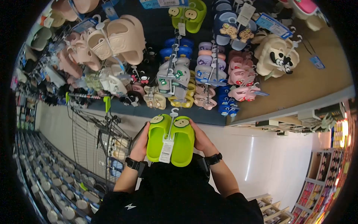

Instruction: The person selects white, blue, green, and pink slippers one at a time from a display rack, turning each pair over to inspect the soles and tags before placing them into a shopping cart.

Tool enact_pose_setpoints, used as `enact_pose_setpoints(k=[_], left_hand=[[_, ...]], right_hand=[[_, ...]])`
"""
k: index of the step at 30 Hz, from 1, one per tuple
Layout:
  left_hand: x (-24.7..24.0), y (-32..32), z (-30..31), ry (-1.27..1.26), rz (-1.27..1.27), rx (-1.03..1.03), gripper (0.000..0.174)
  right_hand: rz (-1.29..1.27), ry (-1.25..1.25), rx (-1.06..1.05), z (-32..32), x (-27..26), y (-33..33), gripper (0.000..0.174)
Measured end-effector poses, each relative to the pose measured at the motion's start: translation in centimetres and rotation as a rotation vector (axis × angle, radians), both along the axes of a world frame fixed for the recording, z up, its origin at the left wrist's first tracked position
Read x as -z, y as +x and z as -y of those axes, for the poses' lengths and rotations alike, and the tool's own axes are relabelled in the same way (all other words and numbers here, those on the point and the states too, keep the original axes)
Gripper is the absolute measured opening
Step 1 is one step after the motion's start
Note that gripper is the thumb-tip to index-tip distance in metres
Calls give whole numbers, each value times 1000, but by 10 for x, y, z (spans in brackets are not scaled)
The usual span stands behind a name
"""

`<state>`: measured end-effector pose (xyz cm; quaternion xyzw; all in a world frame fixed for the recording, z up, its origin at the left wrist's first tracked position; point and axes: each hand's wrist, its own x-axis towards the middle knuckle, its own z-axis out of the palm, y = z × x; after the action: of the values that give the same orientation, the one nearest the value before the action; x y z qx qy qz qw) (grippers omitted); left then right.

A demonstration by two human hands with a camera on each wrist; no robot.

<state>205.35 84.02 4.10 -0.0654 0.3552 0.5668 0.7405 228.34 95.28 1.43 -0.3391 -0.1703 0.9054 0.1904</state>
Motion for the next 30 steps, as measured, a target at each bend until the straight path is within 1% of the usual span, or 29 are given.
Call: enact_pose_setpoints(k=[1, 3, 6, 7, 9, 10, 13, 17, 19, 20, 22, 24, 27, 30], left_hand=[[5, 6, 8, -11, -2, -25, 52], [13, 15, 22, -69, 80, -65, 52], [18, 24, 42, -108, 82, -164, 52], [16, 24, 49, -115, 77, -196, 52], [9, 26, 69, -164, -29, -257, 52], [6, 25, 79, -172, -28, -282, 52], [-7, 18, 100, -108, -128, -341, 52], [1, -3, 130, -58, -114, -423, 53], [-2, -9, 151, -62, -137, -449, 51], [-1, -14, 163, -59, -140, -476, 51], [1, -28, 190, -50, -200, -487, 51], [-1, -41, 219, -29, -192, -527, 50], [-7, -67, 261, 20, -163, -647, 51], [0, -93, 313, 48, -183, -666, 54]], right_hand=[[-2, -11, -25, 1, 5, 2, 49], [-43, -99, -24, 1, 12, 2, 50], [-62, -174, -144, 1, 17, -7, 52], [-66, -183, -175, 1, 17, -12, 52], [-128, -202, -236, 7, 12, -22, 52], [-127, -211, -260, 10, 6, -28, 52], [-129, -213, -311, 19, -9, -49, 49], [-111, -147, -398, 41, -13, -78, 47], [-92, -45, -415, 61, -13, -90, 43], [-95, -41, -441, 71, -15, -98, 43], [-97, 77, -427, 93, -20, -118, 43], [-123, 71, -466, 116, -22, -141, 44], [-140, 77, -514, 156, -28, -179, 46], [-166, 122, -563, 196, -35, -213, 51]])
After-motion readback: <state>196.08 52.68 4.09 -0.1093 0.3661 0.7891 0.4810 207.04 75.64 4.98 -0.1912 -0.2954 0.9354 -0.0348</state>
